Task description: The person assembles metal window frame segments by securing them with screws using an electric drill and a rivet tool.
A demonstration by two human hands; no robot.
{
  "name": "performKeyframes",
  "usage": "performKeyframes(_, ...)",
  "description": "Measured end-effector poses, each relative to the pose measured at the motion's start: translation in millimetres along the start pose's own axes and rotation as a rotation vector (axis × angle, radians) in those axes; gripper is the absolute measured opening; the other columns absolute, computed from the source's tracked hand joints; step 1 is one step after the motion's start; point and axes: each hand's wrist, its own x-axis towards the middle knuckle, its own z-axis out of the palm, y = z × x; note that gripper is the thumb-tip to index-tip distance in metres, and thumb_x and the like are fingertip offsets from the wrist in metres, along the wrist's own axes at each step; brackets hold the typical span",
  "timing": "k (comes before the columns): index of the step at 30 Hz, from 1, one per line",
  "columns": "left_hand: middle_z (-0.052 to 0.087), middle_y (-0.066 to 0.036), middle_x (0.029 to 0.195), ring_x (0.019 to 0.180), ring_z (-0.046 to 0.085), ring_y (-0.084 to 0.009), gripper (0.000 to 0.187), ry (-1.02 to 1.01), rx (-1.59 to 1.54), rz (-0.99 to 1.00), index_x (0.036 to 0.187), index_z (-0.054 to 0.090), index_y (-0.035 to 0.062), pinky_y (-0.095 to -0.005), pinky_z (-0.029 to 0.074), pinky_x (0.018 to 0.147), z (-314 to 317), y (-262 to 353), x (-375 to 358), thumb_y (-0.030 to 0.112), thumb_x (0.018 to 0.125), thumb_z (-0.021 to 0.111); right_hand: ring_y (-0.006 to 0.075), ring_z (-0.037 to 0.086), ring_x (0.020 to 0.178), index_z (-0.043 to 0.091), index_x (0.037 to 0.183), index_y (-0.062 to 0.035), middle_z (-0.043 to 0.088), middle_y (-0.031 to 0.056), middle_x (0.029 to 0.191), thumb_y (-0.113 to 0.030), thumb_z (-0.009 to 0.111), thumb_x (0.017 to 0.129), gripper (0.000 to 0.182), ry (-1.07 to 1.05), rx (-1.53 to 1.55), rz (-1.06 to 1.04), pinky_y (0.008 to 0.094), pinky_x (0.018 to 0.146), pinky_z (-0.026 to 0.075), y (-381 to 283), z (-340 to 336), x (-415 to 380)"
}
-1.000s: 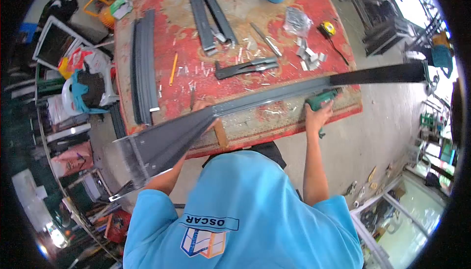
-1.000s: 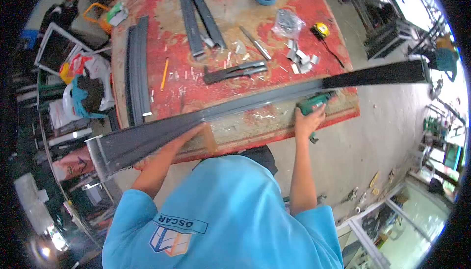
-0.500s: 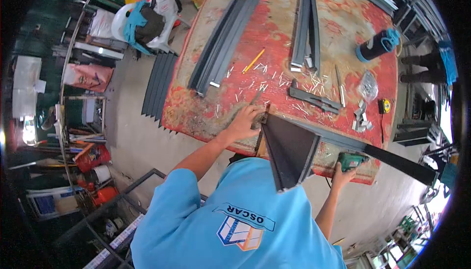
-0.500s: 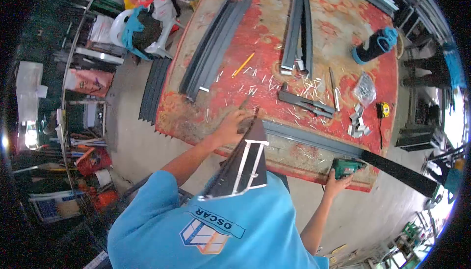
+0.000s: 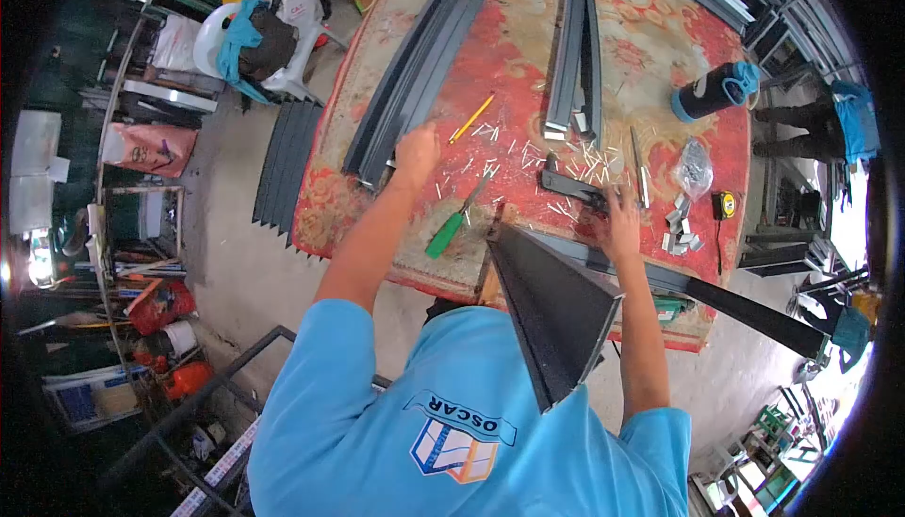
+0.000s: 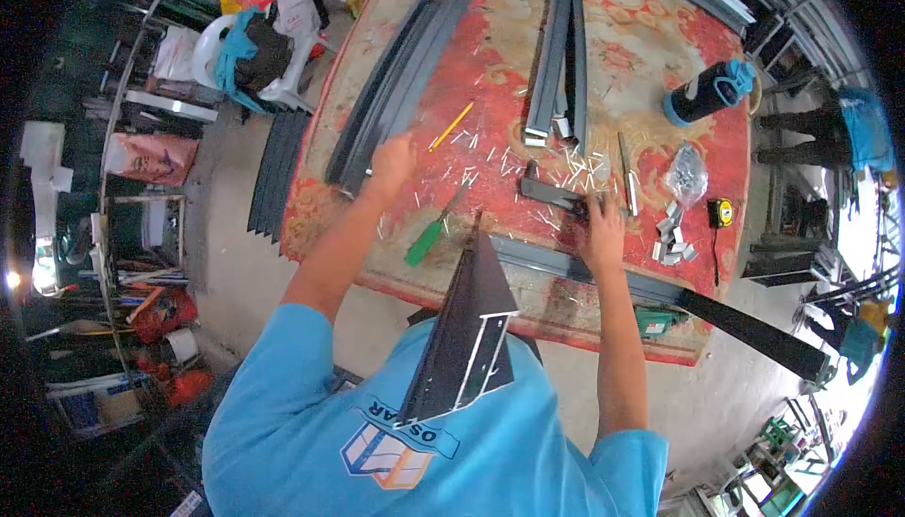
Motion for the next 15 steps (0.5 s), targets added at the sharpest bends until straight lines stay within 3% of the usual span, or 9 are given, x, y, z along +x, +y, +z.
performKeyframes(2, 0.07, -0.02, 0.093, 0.087, 0.068, -0.0397, 0.021, 0.008, 0.041, -0.002, 0.103, 0.068, 0.0065, -0.0503, 0.054, 0.079, 3, 2, 10, 0.019, 0.091, 0.057, 0.0392, 0.048, 0.125, 0.048, 0.136, -0.0102, 0.05, 0.0187, 0.135, -0.016, 0.076, 0.075, 0.067, -0.095, -0.255, -0.076, 0.0484, 0.109, 0.034, 5, 13, 15)
performKeyframes(9, 0.071, -0.017, 0.09, 0.087, 0.07, -0.0383, 0.022, 0.043, 0.059, -0.052, 0.1, 0.071, 0.0089, -0.0501, 0.055, 0.076, 12, 6, 33, 0.027, 0.092, 0.06, 0.0321, 0.048, 0.127, 0.051, 0.137, -0.0167, 0.053, 0.0097, 0.132, -0.02, 0.08, 0.072, 0.071, -0.303, -0.294, 0.035, 0.0512, 0.109, 0.033, 14, 22, 26)
performKeyframes(11, 0.071, -0.017, 0.087, 0.085, 0.07, -0.0379, 0.024, 0.034, 0.088, -0.122, 0.091, 0.073, 0.0088, -0.0503, 0.055, 0.074, 13, 9, 39, 0.03, 0.09, 0.062, 0.0322, 0.052, 0.122, 0.054, 0.134, -0.0166, 0.057, 0.0096, 0.126, -0.023, 0.077, 0.076, 0.063, -0.244, -0.287, 0.009, 0.0515, 0.107, 0.034, 10, 14, 28)
performKeyframes(13, 0.071, -0.018, 0.084, 0.084, 0.07, -0.0386, 0.026, 0.059, 0.129, -0.142, 0.086, 0.073, 0.0086, -0.051, 0.055, 0.073, 10, 20, 43, 0.032, 0.089, 0.063, 0.0332, 0.056, 0.118, 0.056, 0.13, -0.0127, 0.061, 0.0138, 0.121, -0.022, 0.07, 0.082, 0.051, -0.357, -0.343, -0.01, 0.0525, 0.104, 0.039, -2, 4, 35)
performKeyframes(15, 0.071, -0.019, 0.086, 0.084, 0.069, -0.0392, 0.025, 0.03, 0.142, -0.093, 0.088, 0.073, 0.0091, -0.0518, 0.054, 0.073, 10, 19, 45, 0.032, 0.088, 0.062, 0.0343, 0.054, 0.121, 0.053, 0.131, -0.0098, 0.058, 0.0189, 0.124, -0.031, 0.077, 0.076, 0.063, -0.4, -0.372, -0.03, 0.0513, 0.103, 0.04, 22, 36, 35)
